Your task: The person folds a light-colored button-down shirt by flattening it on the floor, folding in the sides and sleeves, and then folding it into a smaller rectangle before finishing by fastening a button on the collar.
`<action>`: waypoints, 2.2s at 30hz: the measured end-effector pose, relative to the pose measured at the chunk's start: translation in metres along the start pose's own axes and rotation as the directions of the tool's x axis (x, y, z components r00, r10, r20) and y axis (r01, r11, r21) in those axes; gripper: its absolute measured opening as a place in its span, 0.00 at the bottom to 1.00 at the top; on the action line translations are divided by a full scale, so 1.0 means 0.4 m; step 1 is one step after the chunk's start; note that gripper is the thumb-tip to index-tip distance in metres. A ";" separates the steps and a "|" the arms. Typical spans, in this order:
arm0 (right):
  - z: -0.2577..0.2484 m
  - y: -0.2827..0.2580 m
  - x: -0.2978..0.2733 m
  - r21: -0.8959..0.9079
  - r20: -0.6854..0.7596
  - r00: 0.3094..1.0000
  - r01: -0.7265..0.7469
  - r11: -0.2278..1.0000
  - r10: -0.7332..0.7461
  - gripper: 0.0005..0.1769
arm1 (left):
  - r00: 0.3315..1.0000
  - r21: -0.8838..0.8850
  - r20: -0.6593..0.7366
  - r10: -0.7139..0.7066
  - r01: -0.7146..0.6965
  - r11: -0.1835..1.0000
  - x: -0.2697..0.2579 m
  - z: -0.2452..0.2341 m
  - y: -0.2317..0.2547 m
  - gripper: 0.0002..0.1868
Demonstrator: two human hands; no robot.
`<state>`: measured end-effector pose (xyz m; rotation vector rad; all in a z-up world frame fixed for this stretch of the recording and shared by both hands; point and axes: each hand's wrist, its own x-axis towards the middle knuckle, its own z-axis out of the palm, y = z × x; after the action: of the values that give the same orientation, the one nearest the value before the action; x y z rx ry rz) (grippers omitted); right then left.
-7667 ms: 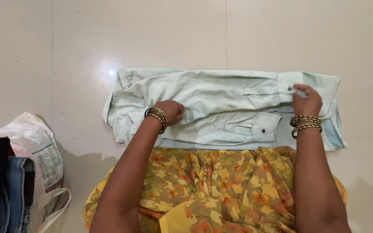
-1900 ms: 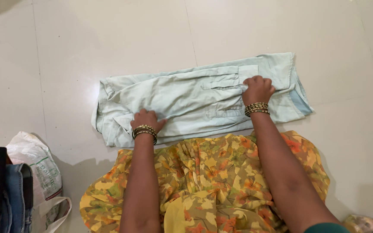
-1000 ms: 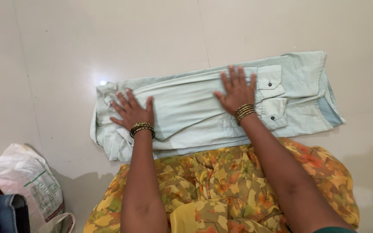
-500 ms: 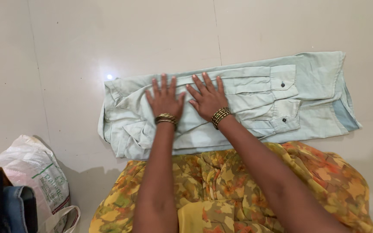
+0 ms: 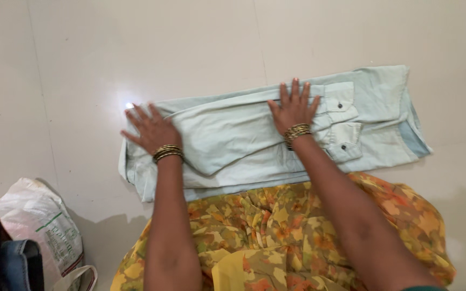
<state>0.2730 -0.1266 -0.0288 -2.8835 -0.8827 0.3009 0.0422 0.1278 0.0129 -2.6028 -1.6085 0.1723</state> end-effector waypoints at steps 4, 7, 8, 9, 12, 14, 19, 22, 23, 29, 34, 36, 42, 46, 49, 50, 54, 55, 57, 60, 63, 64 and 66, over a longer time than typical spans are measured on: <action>0.046 -0.142 -0.033 -0.013 0.015 0.953 0.304 0.953 -0.304 0.42 | 0.900 -0.144 -0.177 0.399 -0.424 0.894 -0.060 0.018 0.197 0.30; 0.014 -0.148 -0.081 -0.069 0.054 0.902 0.431 0.900 -0.428 0.41 | 0.877 -0.236 0.160 0.454 -0.412 0.880 -0.117 0.021 0.260 0.34; -0.002 -0.136 -0.083 -0.049 0.014 0.910 0.414 0.909 -0.414 0.41 | 0.900 -0.187 0.147 0.409 -0.381 0.905 -0.110 0.018 0.241 0.38; -0.018 -0.112 -0.068 -0.052 0.017 0.916 0.401 0.915 -0.400 0.41 | 0.922 -0.139 0.135 0.363 -0.345 0.928 -0.103 0.018 0.218 0.41; -0.050 -0.011 -0.037 -0.093 0.061 0.940 0.341 0.936 -0.336 0.43 | 0.954 -0.119 0.056 0.294 -0.286 0.951 -0.071 0.020 0.141 0.45; -0.063 0.059 -0.018 -0.177 0.072 0.973 0.231 0.957 -0.221 0.50 | 0.962 -0.158 0.047 0.268 -0.258 0.953 -0.053 0.015 0.107 0.46; -0.050 0.241 0.039 -0.190 0.017 0.990 0.139 0.972 -0.138 0.52 | 0.982 -0.180 0.016 0.191 -0.185 0.966 -0.054 0.036 0.052 0.45; -0.084 0.364 0.059 -0.180 0.070 0.997 0.025 0.983 -0.013 0.48 | 0.978 -0.204 -0.040 0.207 -0.211 0.956 -0.051 0.047 0.037 0.43; -0.095 0.411 0.066 -0.175 0.067 0.996 -0.040 0.984 0.052 0.47 | 0.977 -0.205 -0.043 0.210 -0.214 0.955 -0.045 0.049 0.036 0.43; -0.126 0.756 0.084 0.385 -0.282 0.828 -0.366 0.847 0.485 0.21 | 0.990 -0.155 0.087 0.112 -0.098 0.983 0.023 0.071 -0.001 0.27; -0.093 0.873 0.135 0.644 -0.225 0.836 -0.258 0.720 0.501 0.16 | 0.974 -0.227 -0.054 0.222 -0.228 0.947 0.075 0.101 -0.039 0.34; -0.089 0.863 0.145 0.380 -0.407 0.913 0.141 0.914 0.028 0.20 | 0.967 -0.212 -0.089 0.239 -0.253 0.944 0.073 0.104 -0.049 0.32; -0.166 0.757 0.137 0.270 -0.020 0.931 -0.347 0.898 0.365 0.21 | 0.959 -0.179 -0.146 0.245 -0.269 0.946 0.078 0.095 -0.065 0.15; -0.207 0.794 0.117 0.286 -0.166 0.984 -0.008 0.958 0.058 0.13 | 0.944 -0.198 -0.207 0.256 -0.296 0.934 0.083 0.106 -0.096 0.04; -0.211 0.825 0.107 0.806 0.223 0.905 -0.380 0.453 0.362 0.11 | 0.937 -0.251 -0.254 0.240 -0.304 0.919 0.074 0.114 -0.107 0.02; -0.200 0.826 0.119 0.813 0.071 0.931 -0.261 0.520 0.357 0.10 | 0.937 -0.251 -0.255 0.240 -0.304 0.919 0.073 0.115 -0.103 0.02; -0.136 0.765 0.148 0.675 -0.374 0.824 -0.073 0.735 0.425 0.15 | 0.963 -0.225 -0.234 0.131 -0.185 0.957 0.055 0.087 -0.061 0.03; -0.135 0.743 0.151 0.675 -0.376 0.824 -0.069 0.735 0.423 0.15 | 0.963 -0.203 -0.253 0.089 -0.143 0.969 0.047 0.075 -0.044 0.05; -0.125 0.691 0.139 -0.129 -0.819 0.572 -0.266 0.955 0.049 0.27 | 0.945 -0.189 -0.317 0.075 -0.141 0.972 0.047 0.054 0.005 0.11; -0.070 0.529 0.172 0.612 -0.527 0.771 0.052 0.789 0.358 0.18 | 0.961 -0.288 -0.239 0.138 -0.206 0.935 0.030 0.035 0.109 0.24; 0.005 0.244 0.118 0.047 -0.210 0.973 0.109 0.993 -0.097 0.15 | 0.844 -0.271 -0.232 0.483 -0.533 0.802 -0.053 0.034 0.286 0.28; 0.001 0.172 0.059 -0.051 -0.236 0.908 0.343 0.938 -0.345 0.31 | 0.789 -0.228 -0.183 0.586 -0.614 0.756 -0.096 0.030 0.338 0.31; -0.032 0.066 -0.006 -0.027 0.159 0.891 0.434 0.900 -0.425 0.40 | 0.809 -0.235 -0.050 0.585 -0.579 0.781 -0.160 0.006 0.383 0.34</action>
<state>0.2882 -0.1504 -0.0201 -2.6393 -1.5464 0.4524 0.1492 0.0019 -0.0051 -3.2228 -0.8017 0.0425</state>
